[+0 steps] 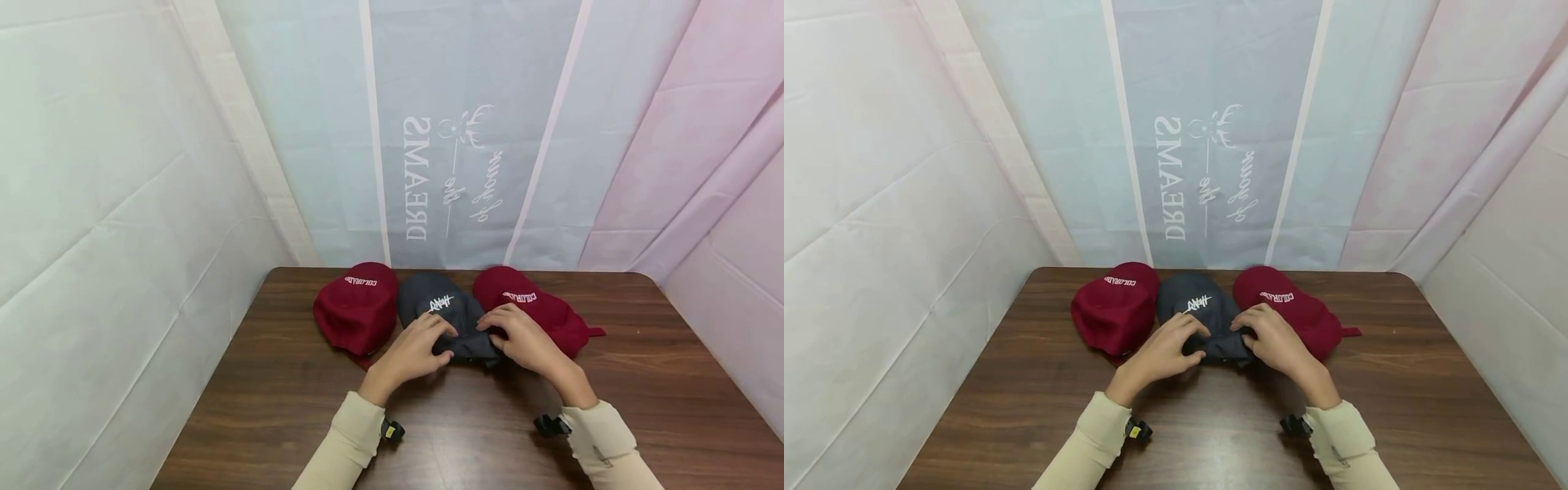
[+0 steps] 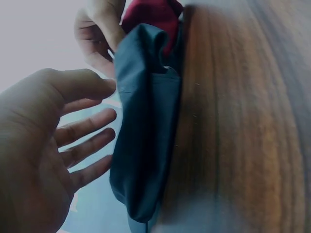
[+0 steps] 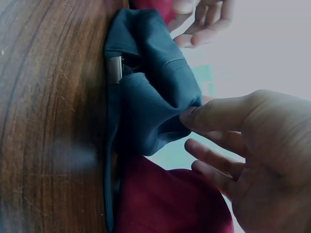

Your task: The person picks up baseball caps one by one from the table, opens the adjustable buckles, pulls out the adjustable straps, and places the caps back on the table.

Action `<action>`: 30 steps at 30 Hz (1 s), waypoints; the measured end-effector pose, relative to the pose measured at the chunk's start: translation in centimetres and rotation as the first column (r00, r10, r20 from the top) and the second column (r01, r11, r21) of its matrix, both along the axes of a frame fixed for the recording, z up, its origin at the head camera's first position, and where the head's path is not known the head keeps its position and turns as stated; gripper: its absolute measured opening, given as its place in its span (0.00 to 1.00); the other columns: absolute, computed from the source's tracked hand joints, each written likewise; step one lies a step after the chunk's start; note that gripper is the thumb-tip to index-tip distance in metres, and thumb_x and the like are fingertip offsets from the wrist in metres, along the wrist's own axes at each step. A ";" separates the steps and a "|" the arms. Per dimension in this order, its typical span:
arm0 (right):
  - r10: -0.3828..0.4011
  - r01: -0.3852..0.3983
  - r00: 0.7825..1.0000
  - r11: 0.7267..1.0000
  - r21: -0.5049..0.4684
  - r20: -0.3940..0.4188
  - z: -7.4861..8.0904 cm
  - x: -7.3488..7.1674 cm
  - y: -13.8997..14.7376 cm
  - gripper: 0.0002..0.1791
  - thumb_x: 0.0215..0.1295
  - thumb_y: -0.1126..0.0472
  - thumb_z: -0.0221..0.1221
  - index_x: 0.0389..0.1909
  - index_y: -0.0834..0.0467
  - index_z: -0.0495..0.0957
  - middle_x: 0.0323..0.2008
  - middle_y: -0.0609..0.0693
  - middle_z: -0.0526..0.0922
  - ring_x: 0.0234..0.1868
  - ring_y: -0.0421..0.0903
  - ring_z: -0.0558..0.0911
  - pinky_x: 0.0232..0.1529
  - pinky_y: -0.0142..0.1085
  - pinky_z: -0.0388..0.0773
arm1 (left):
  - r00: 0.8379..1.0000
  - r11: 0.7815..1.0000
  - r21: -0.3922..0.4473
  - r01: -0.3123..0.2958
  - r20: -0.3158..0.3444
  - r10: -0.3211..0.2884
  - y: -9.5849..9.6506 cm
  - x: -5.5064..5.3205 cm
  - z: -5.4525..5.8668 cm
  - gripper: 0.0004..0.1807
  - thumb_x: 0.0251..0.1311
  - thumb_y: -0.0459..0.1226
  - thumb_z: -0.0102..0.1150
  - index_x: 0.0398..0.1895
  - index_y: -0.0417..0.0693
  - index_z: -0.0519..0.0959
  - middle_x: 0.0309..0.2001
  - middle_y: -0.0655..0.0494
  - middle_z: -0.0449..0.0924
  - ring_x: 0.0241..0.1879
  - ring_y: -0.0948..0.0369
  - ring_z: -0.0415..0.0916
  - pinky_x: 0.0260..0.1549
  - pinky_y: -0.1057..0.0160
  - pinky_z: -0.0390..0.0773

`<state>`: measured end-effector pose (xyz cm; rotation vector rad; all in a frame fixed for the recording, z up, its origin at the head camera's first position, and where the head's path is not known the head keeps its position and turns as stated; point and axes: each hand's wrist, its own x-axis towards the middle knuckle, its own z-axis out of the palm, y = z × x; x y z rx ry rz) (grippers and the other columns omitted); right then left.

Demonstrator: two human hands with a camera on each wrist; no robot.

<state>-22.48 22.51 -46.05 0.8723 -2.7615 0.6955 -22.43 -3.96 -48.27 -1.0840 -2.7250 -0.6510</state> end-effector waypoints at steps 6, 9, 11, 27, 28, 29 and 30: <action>-0.020 0.020 1.000 1.000 -0.021 -0.002 -0.2 0.2 -0.2 0.14 0.62 0.75 0.69 0.43 0.55 0.89 0.47 0.49 0.90 0.56 0.55 0.81 0.60 0.56 0.80 | 0.999 0.993 -0.106 -0.043 -0.032 0.040 0.1 -0.1 -0.9 0.15 0.66 0.45 0.73 0.52 0.56 0.84 0.53 0.60 0.83 0.61 0.60 0.75 0.61 0.60 0.76; -0.025 0.024 1.000 0.999 -0.029 -0.008 -0.2 0.3 -0.3 0.13 0.62 0.74 0.69 0.43 0.55 0.89 0.46 0.48 0.90 0.56 0.54 0.81 0.60 0.55 0.80 | 0.997 0.993 -0.106 -0.056 -0.060 0.050 0.1 -0.2 -1.1 0.10 0.67 0.44 0.72 0.47 0.55 0.84 0.49 0.61 0.83 0.58 0.61 0.75 0.57 0.61 0.76; -0.031 0.030 1.000 0.999 -0.035 -0.007 -0.2 0.3 -0.3 0.13 0.62 0.74 0.69 0.44 0.55 0.89 0.46 0.48 0.89 0.55 0.53 0.82 0.59 0.55 0.81 | 0.996 0.994 -0.091 -0.058 -0.076 0.051 0.0 -0.2 -1.2 0.08 0.68 0.44 0.71 0.45 0.55 0.84 0.48 0.62 0.84 0.56 0.61 0.76 0.54 0.62 0.76; -0.080 0.081 0.997 0.995 -0.055 0.012 0.1 0.6 -0.6 0.11 0.64 0.68 0.70 0.45 0.53 0.90 0.45 0.48 0.87 0.53 0.50 0.82 0.56 0.53 0.83 | 0.991 0.996 0.067 -0.058 -0.120 0.066 -1.2 -0.3 -0.8 0.05 0.72 0.41 0.67 0.47 0.57 0.88 0.46 0.63 0.87 0.50 0.63 0.79 0.53 0.62 0.79; -0.082 0.082 0.997 0.995 -0.059 0.009 0.2 0.7 -0.6 0.11 0.65 0.68 0.71 0.46 0.53 0.90 0.45 0.48 0.87 0.53 0.50 0.82 0.56 0.53 0.83 | 0.989 0.995 0.074 -0.061 -0.127 0.070 -1.3 -0.3 -0.7 0.06 0.72 0.41 0.66 0.47 0.57 0.88 0.46 0.64 0.87 0.50 0.64 0.79 0.53 0.62 0.79; -0.084 0.085 0.996 0.994 -0.064 0.008 0.3 0.7 -0.6 0.12 0.65 0.68 0.70 0.46 0.52 0.90 0.45 0.48 0.87 0.52 0.50 0.82 0.55 0.53 0.83 | 0.989 0.995 0.083 -0.063 -0.130 0.074 -1.4 -0.3 -0.5 0.06 0.73 0.41 0.66 0.47 0.57 0.88 0.46 0.64 0.87 0.50 0.64 0.79 0.52 0.62 0.79; -0.088 0.088 0.996 0.994 -0.070 0.007 0.4 0.8 -0.6 0.12 0.65 0.68 0.70 0.46 0.52 0.90 0.45 0.48 0.87 0.52 0.50 0.82 0.55 0.53 0.83 | 0.988 0.994 0.093 -0.065 -0.135 0.077 -1.5 -0.3 -0.4 0.06 0.73 0.41 0.66 0.47 0.57 0.88 0.47 0.64 0.87 0.50 0.64 0.80 0.52 0.63 0.79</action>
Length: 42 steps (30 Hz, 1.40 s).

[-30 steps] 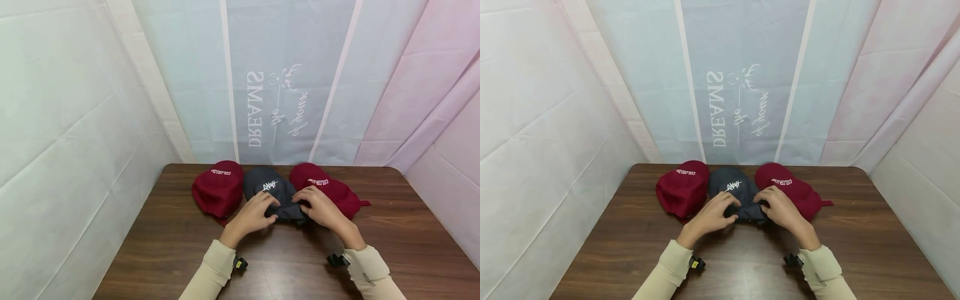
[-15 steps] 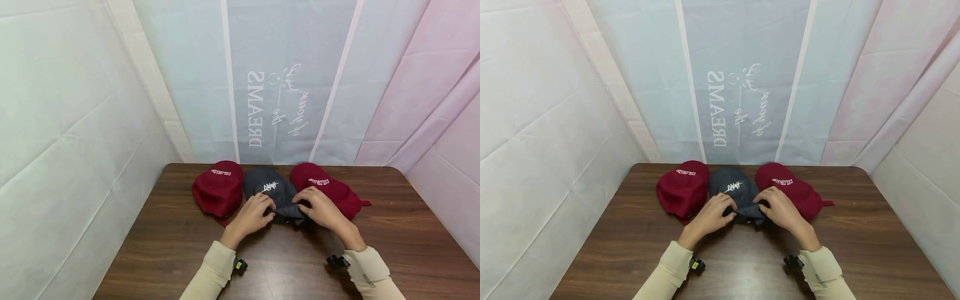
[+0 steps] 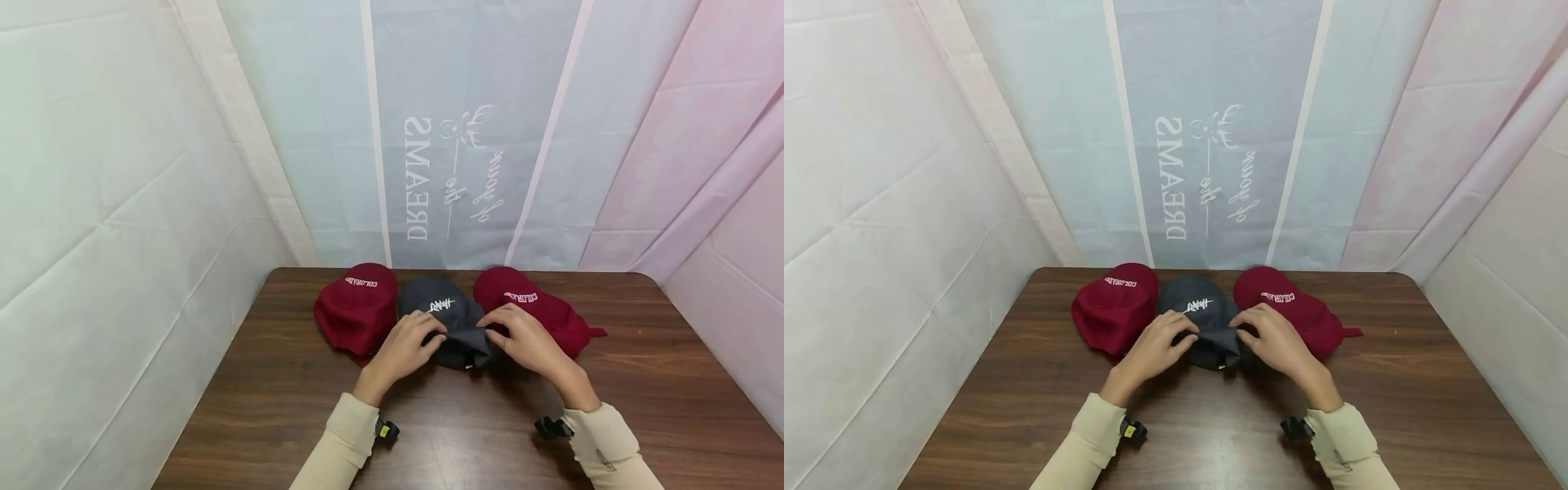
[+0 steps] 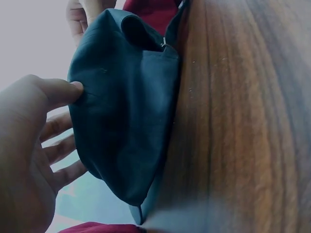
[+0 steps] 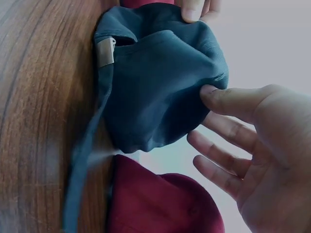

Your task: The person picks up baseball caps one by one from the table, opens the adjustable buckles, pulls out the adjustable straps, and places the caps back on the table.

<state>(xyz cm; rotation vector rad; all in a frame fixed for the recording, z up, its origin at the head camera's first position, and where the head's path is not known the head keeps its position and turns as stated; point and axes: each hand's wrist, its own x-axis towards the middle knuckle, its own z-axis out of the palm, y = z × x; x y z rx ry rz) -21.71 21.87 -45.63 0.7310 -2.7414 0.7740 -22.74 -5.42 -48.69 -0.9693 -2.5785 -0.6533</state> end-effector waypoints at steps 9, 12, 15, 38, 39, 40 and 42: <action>-0.016 0.014 0.999 0.999 -0.050 -0.040 0.9 0.0 -0.3 0.12 0.66 0.68 0.70 0.47 0.52 0.89 0.45 0.48 0.90 0.52 0.51 0.85 0.65 0.58 0.78 | 1.000 0.997 0.078 0.000 -0.010 0.001 -0.4 0.1 1.1 0.06 0.74 0.42 0.64 0.48 0.55 0.87 0.46 0.63 0.87 0.46 0.65 0.80 0.49 0.65 0.83; -0.024 0.022 0.999 0.998 -0.063 -0.039 1.3 0.0 -0.4 0.11 0.66 0.68 0.70 0.47 0.52 0.89 0.46 0.50 0.91 0.55 0.54 0.86 0.73 0.62 0.69 | 1.000 0.996 0.090 0.000 -0.017 0.002 -0.4 0.0 1.5 0.07 0.75 0.42 0.64 0.49 0.54 0.87 0.45 0.63 0.86 0.46 0.65 0.81 0.49 0.65 0.83; -0.038 0.035 0.999 0.996 -0.079 -0.036 1.5 0.0 -0.5 0.11 0.67 0.67 0.70 0.47 0.52 0.89 0.47 0.52 0.91 0.61 0.59 0.84 0.75 0.64 0.66 | 1.000 0.995 0.103 0.001 -0.023 0.002 -0.5 0.0 1.8 0.07 0.75 0.42 0.63 0.48 0.54 0.87 0.44 0.62 0.86 0.46 0.65 0.81 0.49 0.64 0.84; -0.147 0.097 0.965 0.968 -0.230 -0.215 3.5 0.5 -2.0 0.11 0.66 0.68 0.70 0.48 0.55 0.90 0.42 0.51 0.90 0.43 0.47 0.83 0.43 0.43 0.81 | 0.942 0.942 0.305 0.140 -0.334 -0.032 -0.9 0.3 2.6 0.11 0.64 0.31 0.72 0.47 0.46 0.84 0.48 0.52 0.80 0.46 0.58 0.76 0.44 0.63 0.79; -0.153 0.098 0.962 0.967 -0.236 -0.225 3.5 0.5 -2.0 0.11 0.66 0.68 0.70 0.47 0.56 0.90 0.42 0.51 0.90 0.42 0.46 0.82 0.42 0.40 0.81 | 0.935 0.943 0.293 0.155 -0.351 -0.045 -0.8 0.4 2.5 0.10 0.63 0.31 0.71 0.46 0.46 0.84 0.47 0.54 0.80 0.46 0.58 0.76 0.44 0.63 0.79; -0.159 0.101 0.959 0.965 -0.241 -0.234 3.5 0.4 -2.0 0.11 0.66 0.68 0.70 0.47 0.55 0.90 0.41 0.51 0.90 0.42 0.46 0.82 0.41 0.36 0.81 | 0.930 0.945 0.277 0.172 -0.361 -0.064 -0.7 0.5 2.5 0.09 0.63 0.32 0.71 0.45 0.46 0.84 0.46 0.55 0.81 0.45 0.59 0.76 0.45 0.64 0.79; -0.169 0.103 0.955 0.960 -0.259 -0.245 3.4 0.4 -2.1 0.11 0.65 0.69 0.71 0.47 0.56 0.90 0.40 0.51 0.90 0.41 0.45 0.82 0.41 0.30 0.78 | 0.922 0.952 0.230 0.203 -0.371 -0.107 -0.5 0.8 2.2 0.08 0.64 0.33 0.70 0.44 0.47 0.84 0.45 0.56 0.81 0.44 0.61 0.77 0.46 0.66 0.80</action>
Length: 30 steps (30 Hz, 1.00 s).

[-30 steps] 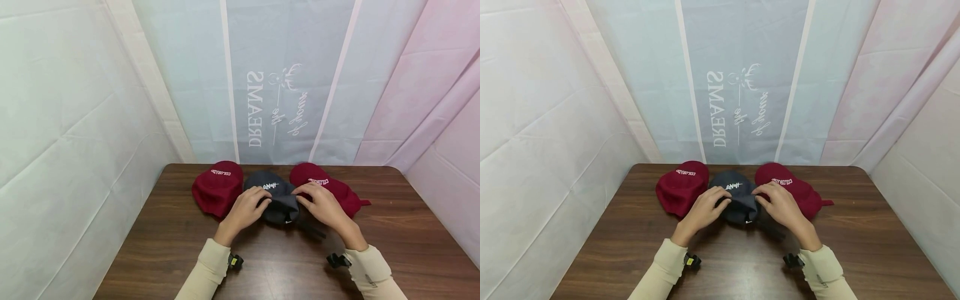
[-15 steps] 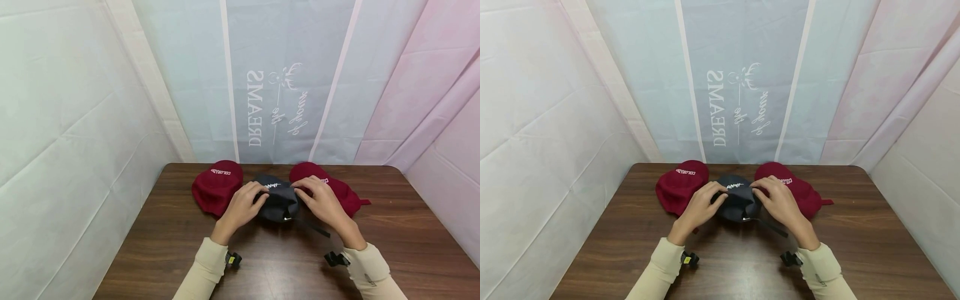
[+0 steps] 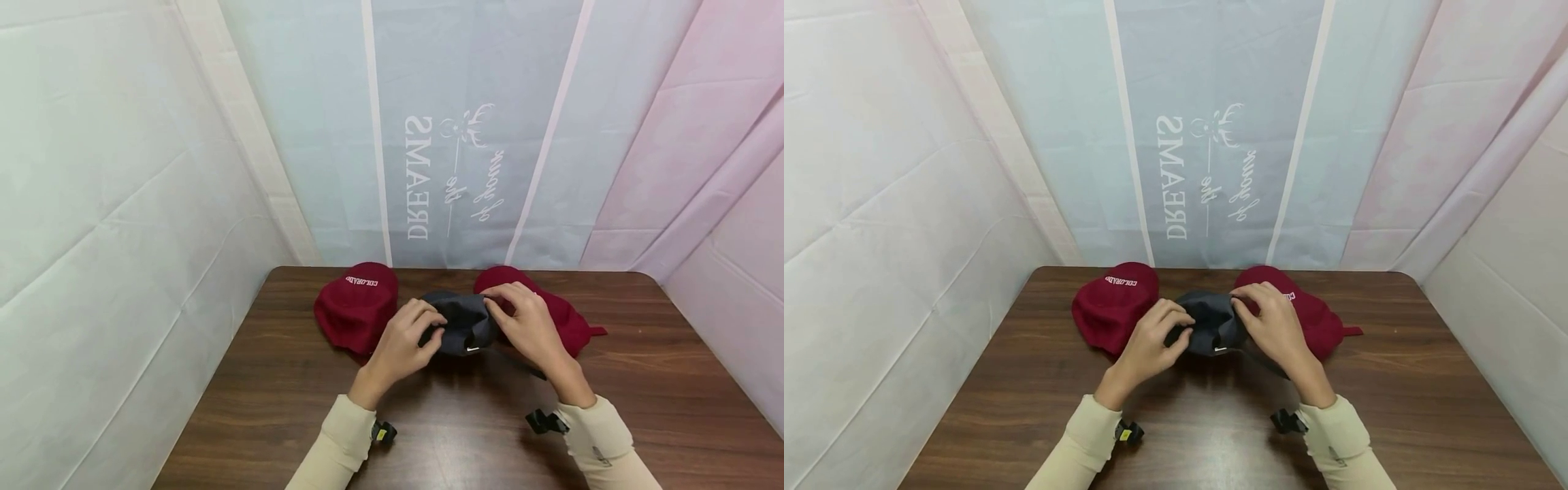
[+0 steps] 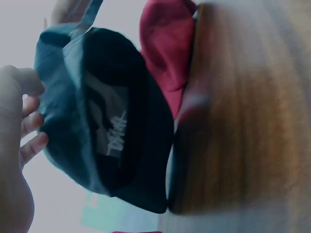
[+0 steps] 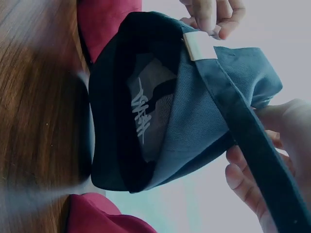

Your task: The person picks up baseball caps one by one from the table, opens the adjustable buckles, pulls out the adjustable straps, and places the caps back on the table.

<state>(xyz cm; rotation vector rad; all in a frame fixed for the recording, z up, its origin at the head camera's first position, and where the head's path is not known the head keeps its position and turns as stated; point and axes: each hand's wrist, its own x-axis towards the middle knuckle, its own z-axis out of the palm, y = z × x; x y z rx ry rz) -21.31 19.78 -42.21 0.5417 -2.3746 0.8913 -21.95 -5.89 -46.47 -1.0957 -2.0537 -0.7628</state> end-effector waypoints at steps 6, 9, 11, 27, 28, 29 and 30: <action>0.002 -0.003 1.000 0.999 -0.042 -0.019 -0.1 -0.2 -0.1 0.09 0.66 0.68 0.70 0.45 0.56 0.89 0.39 0.51 0.89 0.38 0.44 0.81 0.40 0.23 0.73 | 0.999 0.989 -0.145 0.041 0.008 -0.040 0.8 0.6 -0.8 0.17 0.60 0.44 0.76 0.49 0.50 0.84 0.50 0.56 0.81 0.48 0.61 0.76 0.51 0.65 0.79; -0.001 0.001 1.000 0.999 -0.046 -0.017 -0.2 -0.3 -0.2 0.09 0.66 0.68 0.70 0.45 0.55 0.89 0.39 0.51 0.89 0.38 0.44 0.80 0.39 0.25 0.74 | 1.000 0.978 -0.207 0.015 -0.003 -0.015 1.1 0.7 -1.0 0.23 0.57 0.46 0.79 0.53 0.51 0.83 0.53 0.57 0.79 0.50 0.61 0.75 0.52 0.63 0.78; -0.005 0.005 1.000 0.999 -0.048 -0.011 -0.2 -0.3 -0.2 0.09 0.67 0.68 0.70 0.45 0.55 0.89 0.39 0.50 0.89 0.38 0.44 0.80 0.39 0.26 0.75 | 1.000 0.971 -0.239 -0.010 -0.016 0.007 1.3 0.8 -1.0 0.22 0.57 0.42 0.78 0.54 0.51 0.82 0.53 0.57 0.79 0.51 0.61 0.75 0.51 0.63 0.78; 0.007 -0.006 1.000 0.996 -0.087 0.012 -0.4 -0.1 -0.1 0.13 0.64 0.70 0.72 0.44 0.56 0.81 0.40 0.49 0.81 0.31 0.45 0.76 0.32 0.26 0.73 | 0.999 0.993 -0.113 -0.025 0.039 0.030 1.2 1.1 -0.6 0.07 0.65 0.32 0.65 0.43 0.49 0.79 0.48 0.57 0.78 0.46 0.63 0.76 0.52 0.64 0.80; 0.008 -0.007 1.000 0.996 -0.084 0.018 -0.4 0.0 -0.1 0.13 0.63 0.70 0.72 0.43 0.56 0.80 0.39 0.49 0.81 0.31 0.44 0.76 0.32 0.27 0.73 | 0.998 0.994 -0.102 -0.026 0.048 0.031 1.2 1.0 -0.6 0.07 0.65 0.32 0.65 0.43 0.49 0.79 0.48 0.56 0.78 0.47 0.63 0.77 0.53 0.64 0.81; 0.017 -0.015 1.000 0.997 -0.080 0.023 -0.5 0.0 0.0 0.13 0.63 0.70 0.72 0.43 0.55 0.79 0.38 0.48 0.81 0.31 0.44 0.75 0.32 0.28 0.74 | 0.998 0.996 -0.091 -0.027 0.055 0.032 1.2 1.0 -0.7 0.07 0.64 0.31 0.64 0.43 0.49 0.78 0.49 0.56 0.78 0.47 0.63 0.77 0.53 0.65 0.81; 0.025 -0.024 0.999 0.997 -0.072 0.027 -0.5 0.1 0.0 0.13 0.63 0.70 0.72 0.42 0.55 0.79 0.37 0.47 0.81 0.30 0.43 0.75 0.32 0.29 0.74 | 0.997 0.996 -0.079 -0.029 0.063 0.034 1.1 1.0 -0.7 0.08 0.64 0.31 0.64 0.43 0.49 0.78 0.49 0.56 0.79 0.47 0.62 0.77 0.53 0.65 0.81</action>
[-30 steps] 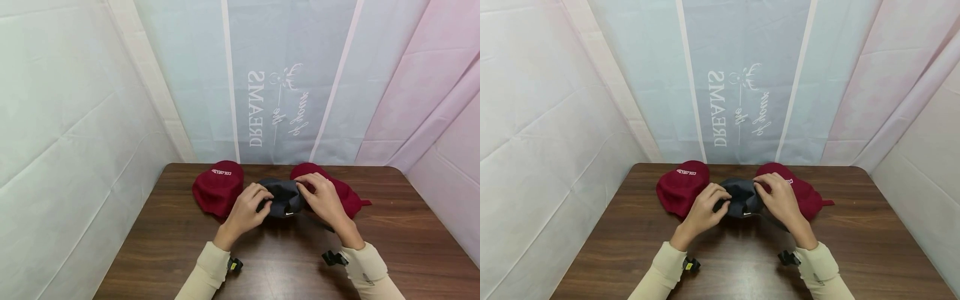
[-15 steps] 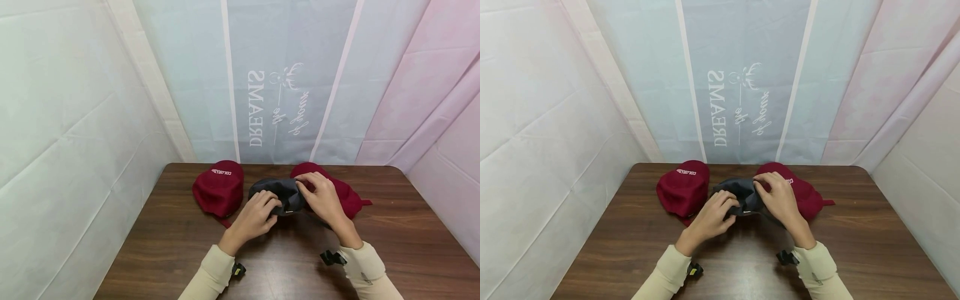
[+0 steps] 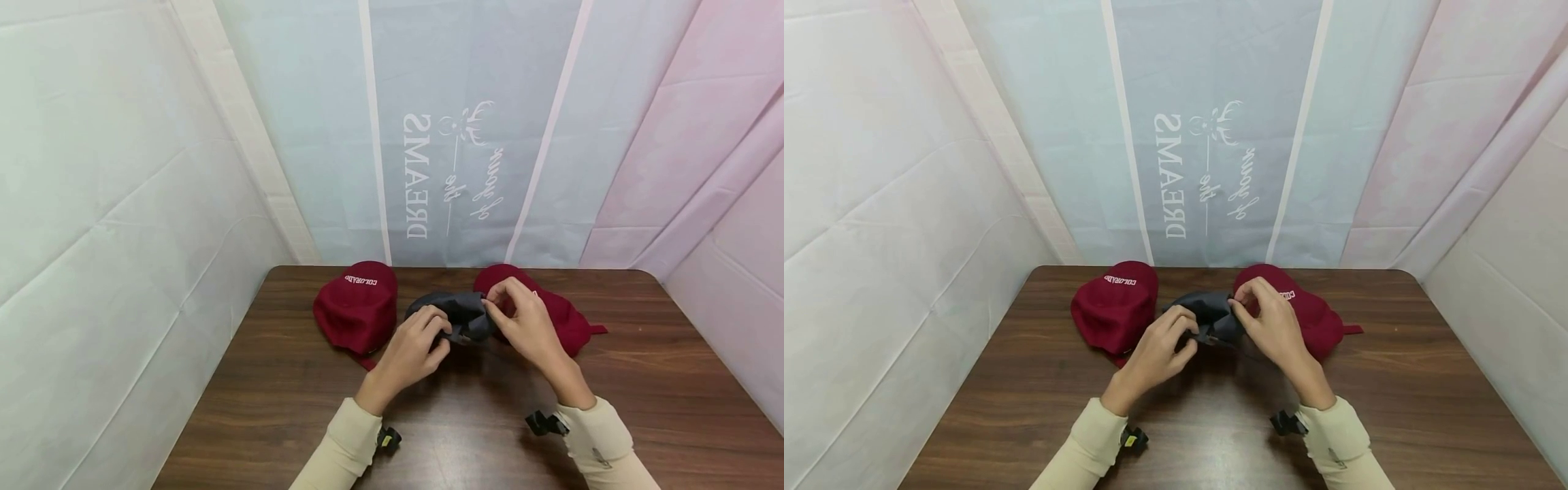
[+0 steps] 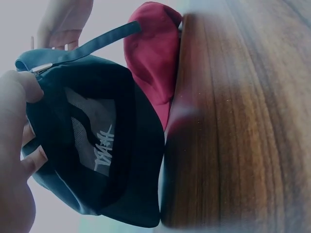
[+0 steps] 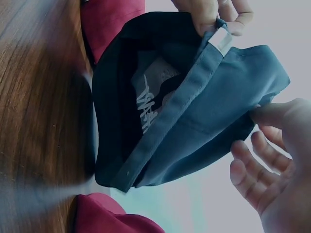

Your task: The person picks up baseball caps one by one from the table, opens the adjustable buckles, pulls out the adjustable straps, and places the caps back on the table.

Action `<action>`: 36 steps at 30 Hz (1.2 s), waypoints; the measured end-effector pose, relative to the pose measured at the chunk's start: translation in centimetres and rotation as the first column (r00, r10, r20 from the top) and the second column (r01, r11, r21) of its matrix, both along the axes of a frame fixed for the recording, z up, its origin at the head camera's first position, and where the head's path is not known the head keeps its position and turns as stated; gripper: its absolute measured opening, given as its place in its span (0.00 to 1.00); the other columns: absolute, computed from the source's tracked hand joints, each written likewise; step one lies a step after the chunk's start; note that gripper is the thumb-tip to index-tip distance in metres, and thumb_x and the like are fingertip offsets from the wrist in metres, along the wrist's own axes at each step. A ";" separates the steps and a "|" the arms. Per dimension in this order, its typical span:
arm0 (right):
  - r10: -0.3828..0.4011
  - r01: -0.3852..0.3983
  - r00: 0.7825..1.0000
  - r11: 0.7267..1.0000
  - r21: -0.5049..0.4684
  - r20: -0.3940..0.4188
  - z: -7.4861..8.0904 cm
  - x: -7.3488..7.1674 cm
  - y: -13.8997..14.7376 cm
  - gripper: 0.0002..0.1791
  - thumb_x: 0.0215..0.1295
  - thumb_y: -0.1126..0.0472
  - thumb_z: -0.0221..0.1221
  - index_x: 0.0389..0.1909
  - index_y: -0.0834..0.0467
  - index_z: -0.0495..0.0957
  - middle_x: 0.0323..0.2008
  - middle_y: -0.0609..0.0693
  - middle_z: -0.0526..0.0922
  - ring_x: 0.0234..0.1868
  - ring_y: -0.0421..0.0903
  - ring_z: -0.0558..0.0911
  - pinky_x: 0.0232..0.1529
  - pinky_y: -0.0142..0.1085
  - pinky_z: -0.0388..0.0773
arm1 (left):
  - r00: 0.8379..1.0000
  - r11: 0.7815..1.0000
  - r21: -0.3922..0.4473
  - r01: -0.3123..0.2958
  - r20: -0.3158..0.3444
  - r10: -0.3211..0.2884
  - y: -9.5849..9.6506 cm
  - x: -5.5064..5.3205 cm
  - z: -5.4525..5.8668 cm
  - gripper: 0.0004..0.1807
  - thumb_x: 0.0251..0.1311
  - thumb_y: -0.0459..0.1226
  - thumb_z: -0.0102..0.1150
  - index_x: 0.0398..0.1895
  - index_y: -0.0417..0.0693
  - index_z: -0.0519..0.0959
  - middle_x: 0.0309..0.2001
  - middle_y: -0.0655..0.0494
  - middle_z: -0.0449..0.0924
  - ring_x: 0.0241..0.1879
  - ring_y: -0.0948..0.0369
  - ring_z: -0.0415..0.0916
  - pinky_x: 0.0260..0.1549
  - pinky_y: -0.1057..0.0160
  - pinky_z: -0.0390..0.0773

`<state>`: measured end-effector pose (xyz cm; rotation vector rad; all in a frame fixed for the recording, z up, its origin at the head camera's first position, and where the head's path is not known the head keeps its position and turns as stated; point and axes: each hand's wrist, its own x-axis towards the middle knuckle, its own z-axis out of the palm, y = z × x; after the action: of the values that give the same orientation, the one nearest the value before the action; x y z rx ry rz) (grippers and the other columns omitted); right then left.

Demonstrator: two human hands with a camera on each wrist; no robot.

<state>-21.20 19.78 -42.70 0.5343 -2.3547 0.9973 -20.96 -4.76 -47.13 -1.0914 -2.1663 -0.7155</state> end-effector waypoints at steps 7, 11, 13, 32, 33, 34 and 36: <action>0.162 -0.162 0.986 0.986 0.029 -0.031 -0.2 0.3 0.4 0.16 0.61 0.75 0.71 0.42 0.52 0.82 0.38 0.43 0.82 0.31 0.36 0.76 0.31 0.29 0.77 | 0.999 0.997 0.079 -0.012 0.048 0.008 -0.3 -0.1 0.4 0.08 0.65 0.30 0.63 0.44 0.48 0.77 0.49 0.54 0.78 0.47 0.62 0.78 0.51 0.67 0.83; 0.265 -0.265 0.962 0.964 0.012 -0.065 -0.4 0.5 0.7 0.19 0.59 0.79 0.67 0.40 0.51 0.80 0.40 0.42 0.80 0.32 0.34 0.75 0.31 0.30 0.77 | 0.999 0.994 0.110 -0.012 0.048 0.007 -0.3 -0.1 0.6 0.08 0.65 0.29 0.62 0.44 0.46 0.77 0.49 0.54 0.78 0.45 0.62 0.78 0.46 0.68 0.82; 0.306 -0.306 0.949 0.952 0.006 -0.077 -0.5 0.7 0.8 0.20 0.58 0.79 0.66 0.39 0.51 0.79 0.41 0.42 0.80 0.33 0.34 0.74 0.32 0.29 0.76 | 0.999 0.992 0.122 -0.009 0.046 0.004 -0.3 -0.1 0.7 0.08 0.64 0.28 0.62 0.44 0.46 0.77 0.49 0.53 0.78 0.44 0.62 0.78 0.45 0.69 0.82; 0.275 -0.241 0.883 0.961 0.136 -0.381 -1.9 1.0 -0.5 0.15 0.66 0.51 0.72 0.44 0.57 0.85 0.43 0.50 0.82 0.27 0.39 0.75 0.26 0.29 0.75 | 0.997 0.966 0.258 0.035 0.054 -0.050 -0.4 -0.2 2.0 0.11 0.63 0.25 0.60 0.45 0.43 0.74 0.46 0.51 0.77 0.42 0.59 0.77 0.42 0.67 0.81; 0.253 -0.209 0.883 0.966 0.151 -0.396 -1.9 1.1 -0.7 0.18 0.69 0.47 0.70 0.44 0.57 0.85 0.44 0.51 0.83 0.27 0.41 0.75 0.27 0.30 0.76 | 0.997 0.964 0.261 0.041 0.050 -0.056 -0.4 -0.2 2.1 0.11 0.63 0.25 0.60 0.45 0.43 0.74 0.46 0.51 0.77 0.42 0.59 0.76 0.42 0.67 0.81; 0.230 -0.176 0.882 0.971 0.165 -0.412 -1.9 1.1 -0.8 0.20 0.71 0.43 0.67 0.44 0.58 0.85 0.44 0.52 0.83 0.27 0.41 0.76 0.27 0.31 0.77 | 0.997 0.963 0.265 0.048 0.047 -0.062 -0.3 -0.2 2.1 0.11 0.63 0.24 0.59 0.45 0.42 0.73 0.46 0.51 0.77 0.42 0.59 0.76 0.42 0.67 0.80; 0.189 -0.119 0.876 0.976 0.182 -0.443 -1.9 1.2 -1.0 0.23 0.73 0.41 0.64 0.43 0.58 0.84 0.44 0.53 0.83 0.27 0.42 0.77 0.26 0.34 0.77 | 0.996 0.960 0.272 0.063 0.041 -0.077 -0.3 -0.2 2.3 0.11 0.63 0.24 0.59 0.46 0.42 0.73 0.46 0.50 0.77 0.42 0.59 0.75 0.42 0.67 0.80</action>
<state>-20.01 18.76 -44.57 0.9212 -1.9872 0.6669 -21.20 -5.03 -44.84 -1.0182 -2.0055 -1.0487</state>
